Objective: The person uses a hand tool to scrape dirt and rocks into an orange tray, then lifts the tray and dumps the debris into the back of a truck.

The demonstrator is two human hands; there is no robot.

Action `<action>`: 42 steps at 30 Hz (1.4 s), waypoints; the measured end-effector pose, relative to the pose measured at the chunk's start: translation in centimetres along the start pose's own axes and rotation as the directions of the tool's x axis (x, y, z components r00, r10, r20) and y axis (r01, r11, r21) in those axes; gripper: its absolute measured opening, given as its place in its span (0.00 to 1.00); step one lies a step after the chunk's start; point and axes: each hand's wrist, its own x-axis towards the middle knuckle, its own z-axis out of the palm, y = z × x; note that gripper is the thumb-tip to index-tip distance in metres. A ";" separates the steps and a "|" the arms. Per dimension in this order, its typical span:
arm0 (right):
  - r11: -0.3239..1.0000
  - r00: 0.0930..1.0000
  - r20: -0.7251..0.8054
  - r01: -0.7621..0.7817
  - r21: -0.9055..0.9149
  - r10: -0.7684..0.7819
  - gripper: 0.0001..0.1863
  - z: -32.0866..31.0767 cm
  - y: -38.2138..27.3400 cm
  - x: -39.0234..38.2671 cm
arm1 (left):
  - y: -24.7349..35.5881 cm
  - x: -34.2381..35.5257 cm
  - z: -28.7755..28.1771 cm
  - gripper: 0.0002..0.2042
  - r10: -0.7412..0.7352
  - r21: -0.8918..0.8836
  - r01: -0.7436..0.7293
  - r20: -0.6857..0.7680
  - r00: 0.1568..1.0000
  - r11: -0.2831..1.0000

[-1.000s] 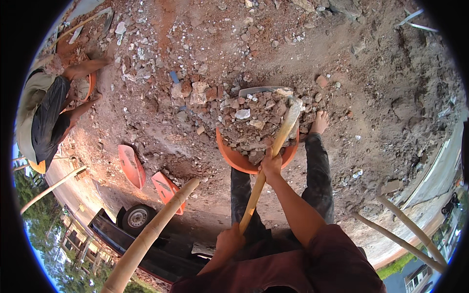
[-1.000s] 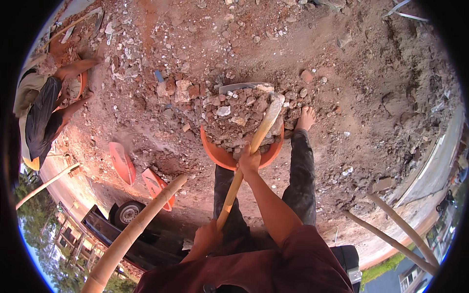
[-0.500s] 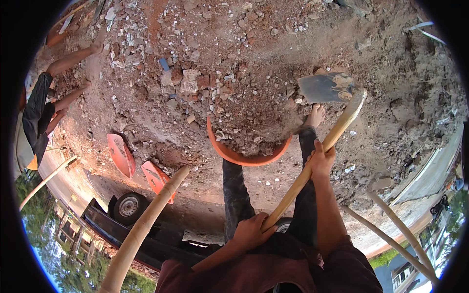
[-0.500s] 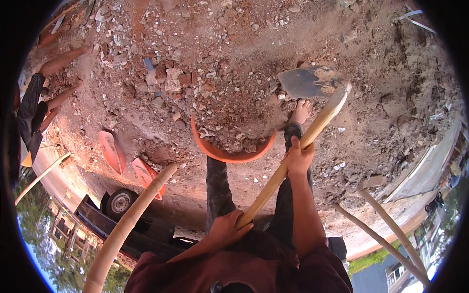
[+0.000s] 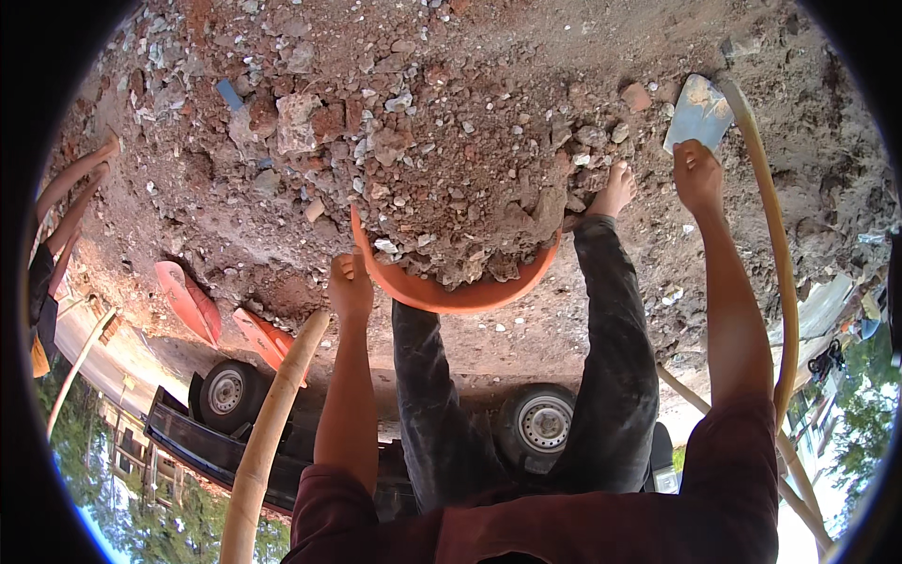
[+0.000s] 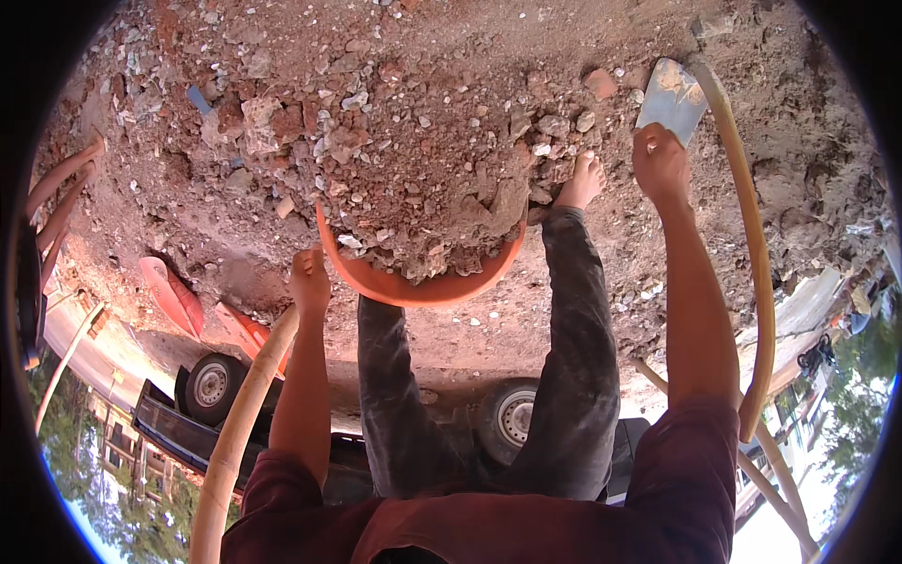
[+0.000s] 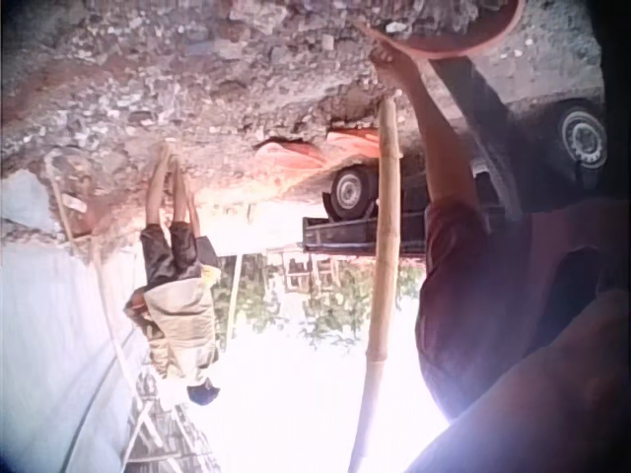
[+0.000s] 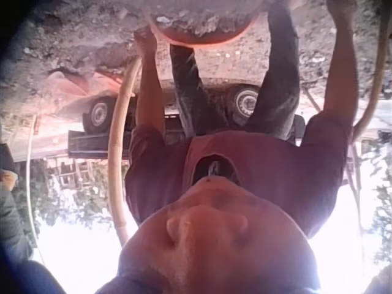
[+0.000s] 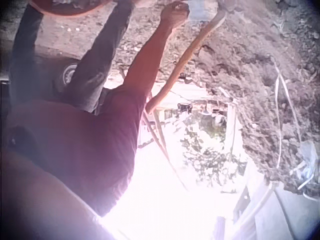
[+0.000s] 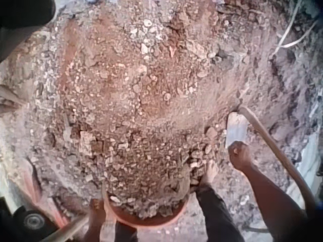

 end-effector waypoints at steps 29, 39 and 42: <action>-0.354 0.443 0.819 -0.747 0.562 0.365 0.35 21.9 -7.2 -11.1 | -6.3 15.6 11.6 0.31 -0.422 -0.671 0.470 0.250 0.871 0.573; -0.337 0.495 0.748 -0.680 0.650 0.442 0.30 22.4 -9.1 -14.5 | -2.6 5.4 8.8 0.38 -0.197 -0.676 0.295 0.221 0.955 0.675; -0.202 0.538 0.701 -0.707 0.678 0.468 0.30 17.2 -13.3 -14.6 | -1.1 0.2 5.3 0.38 -0.212 -0.732 0.265 0.166 0.963 0.628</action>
